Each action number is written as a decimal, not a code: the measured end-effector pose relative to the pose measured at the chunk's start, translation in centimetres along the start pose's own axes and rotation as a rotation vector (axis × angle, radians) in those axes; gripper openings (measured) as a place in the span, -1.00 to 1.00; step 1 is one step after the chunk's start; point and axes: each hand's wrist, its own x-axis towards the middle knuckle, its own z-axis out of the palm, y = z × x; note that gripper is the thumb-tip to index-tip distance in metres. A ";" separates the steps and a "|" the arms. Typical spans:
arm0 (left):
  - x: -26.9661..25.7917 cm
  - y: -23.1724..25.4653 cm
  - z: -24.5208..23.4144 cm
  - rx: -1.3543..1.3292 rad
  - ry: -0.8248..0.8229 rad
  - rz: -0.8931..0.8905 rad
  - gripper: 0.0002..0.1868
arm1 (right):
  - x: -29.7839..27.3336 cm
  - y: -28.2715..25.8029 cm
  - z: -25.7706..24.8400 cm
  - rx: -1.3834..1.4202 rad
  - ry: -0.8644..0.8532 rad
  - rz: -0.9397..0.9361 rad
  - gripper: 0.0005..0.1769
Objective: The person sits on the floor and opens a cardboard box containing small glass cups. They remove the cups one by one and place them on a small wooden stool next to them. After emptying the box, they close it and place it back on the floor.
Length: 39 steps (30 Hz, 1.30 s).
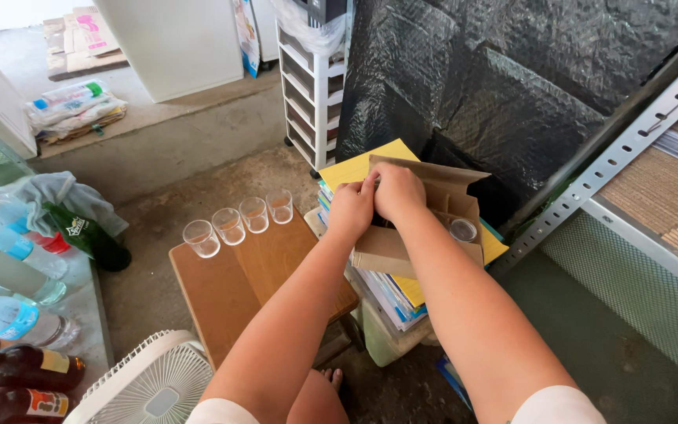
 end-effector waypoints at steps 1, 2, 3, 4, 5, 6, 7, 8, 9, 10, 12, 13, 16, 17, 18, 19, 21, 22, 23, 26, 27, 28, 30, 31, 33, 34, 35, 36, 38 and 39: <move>0.4 -0.3 0.1 0.000 0.001 0.003 -0.31 | -0.2 -0.1 -0.2 0.000 0.003 -0.001 -0.65; 0.8 -0.6 0.1 -0.013 0.002 0.013 -0.32 | -0.4 -0.3 -0.4 -0.003 0.004 -0.008 -0.69; 1.0 -1.0 0.3 -0.028 0.002 0.020 -0.33 | -0.8 -0.3 -0.6 -0.007 0.003 -0.013 -0.71; 2.0 -1.9 0.9 -0.028 0.001 0.020 -0.33 | -0.1 0.4 -0.1 -0.008 0.003 -0.012 -0.71; 2.9 -2.7 1.5 -0.026 0.019 0.027 -0.33 | 0.7 1.1 0.4 0.009 0.029 -0.007 -0.67; 3.9 -3.6 2.1 -0.024 0.038 0.033 -0.34 | 1.4 1.8 0.9 0.026 0.054 -0.002 -0.57; 3.5 -3.3 2.0 -0.026 0.038 0.034 -0.34 | 1.2 1.9 0.6 0.024 0.055 -0.002 -0.57; 3.1 -3.1 1.8 -0.040 0.041 0.038 -0.34 | 1.1 1.9 0.3 0.087 0.080 -0.004 -0.54; 2.7 -2.8 1.6 -0.054 0.045 0.042 -0.34 | 0.9 1.9 0.0 0.150 0.104 -0.007 -0.50; 2.4 -2.4 1.3 -0.056 0.046 0.043 -0.34 | 1.4 2.5 0.3 0.148 0.105 -0.009 -0.50; 1.6 -1.8 0.9 -0.111 0.055 0.066 -0.38 | 2.4 3.6 0.9 0.285 0.231 -0.069 -0.44; 0.9 -1.2 0.5 -0.112 0.055 0.066 -0.38 | 2.0 3.5 0.5 0.284 0.231 -0.069 -0.44; -1.6 0.7 -0.9 -0.208 0.082 0.089 -0.46 | 0.9 3.2 -0.2 0.382 0.313 -0.112 -0.38; -2.9 1.3 -1.4 -0.284 0.087 0.068 -0.53 | 0.5 3.2 -0.3 0.468 0.342 -0.126 -0.36; -4.1 1.9 -2.0 -0.361 0.092 0.047 -0.57 | 0.2 3.3 -0.3 0.555 0.372 -0.141 -0.34; -4.8 2.1 -2.2 -0.362 0.091 0.038 -0.57 | -0.7 2.7 -0.2 0.553 0.363 -0.137 -0.34; -6.2 2.5 -2.6 -0.691 0.137 0.062 -0.59 | -2.3 1.5 0.1 0.638 0.444 -0.190 -0.42; -7.6 2.7 -3.2 -0.691 0.138 0.051 -0.59 | -3.5 0.5 0.4 0.638 0.434 -0.186 -0.42; -9.1 3.1 -3.8 -0.751 0.184 0.091 -0.58 | -4.7 -0.5 0.6 0.743 0.435 -0.185 -0.45; -9.3 0.5 -4.3 -0.861 0.282 0.186 -0.55 | -7.3 -3.0 3.0 0.935 0.447 -0.192 -0.47; -8.8 -1.1 -4.2 -0.911 0.332 0.248 -0.53 | -8.0 -3.7 4.2 1.019 0.465 -0.202 -0.47; -9.7 -1.6 -4.9 -0.909 0.334 0.242 -0.53 | -8.7 -4.3 5.1 1.020 0.460 -0.198 -0.47; -11.6 -2.7 -6.6 -0.974 0.309 0.184 -0.39 | -10.0 -5.7 7.0 1.140 0.443 -0.197 -0.43; -11.9 -4.0 -7.0 -0.970 0.314 0.181 -0.39 | -10.7 -6.1 7.9 1.144 0.438 -0.196 -0.43; -12.4 -6.7 -7.8 -1.155 0.218 0.046 -0.17 | -12.0 -7.1 9.9 1.223 0.405 -0.166 -0.38; -11.3 -9.4 -7.6 -1.151 0.226 0.044 -0.17 | -12.0 -7.0 11.4 1.228 0.398 -0.166 -0.38; -10.3 -12.0 -7.3 -1.152 0.206 0.019 -0.26 | -12.0 -6.9 12.9 1.221 0.367 -0.150 -0.38; -9.2 -14.6 -7.2 -1.152 0.187 -0.005 -0.35 | -12.1 -6.8 14.4 1.213 0.335 -0.133 -0.38; -9.9 -15.1 -7.9 -1.097 0.209 -0.019 -0.34 | -12.3 -6.6 16.3 1.208 0.303 -0.123 -0.36; -10.2 -15.2 -8.2 -1.044 0.224 -0.031 -0.33 | -12.4 -6.5 17.3 1.200 0.276 -0.112 -0.33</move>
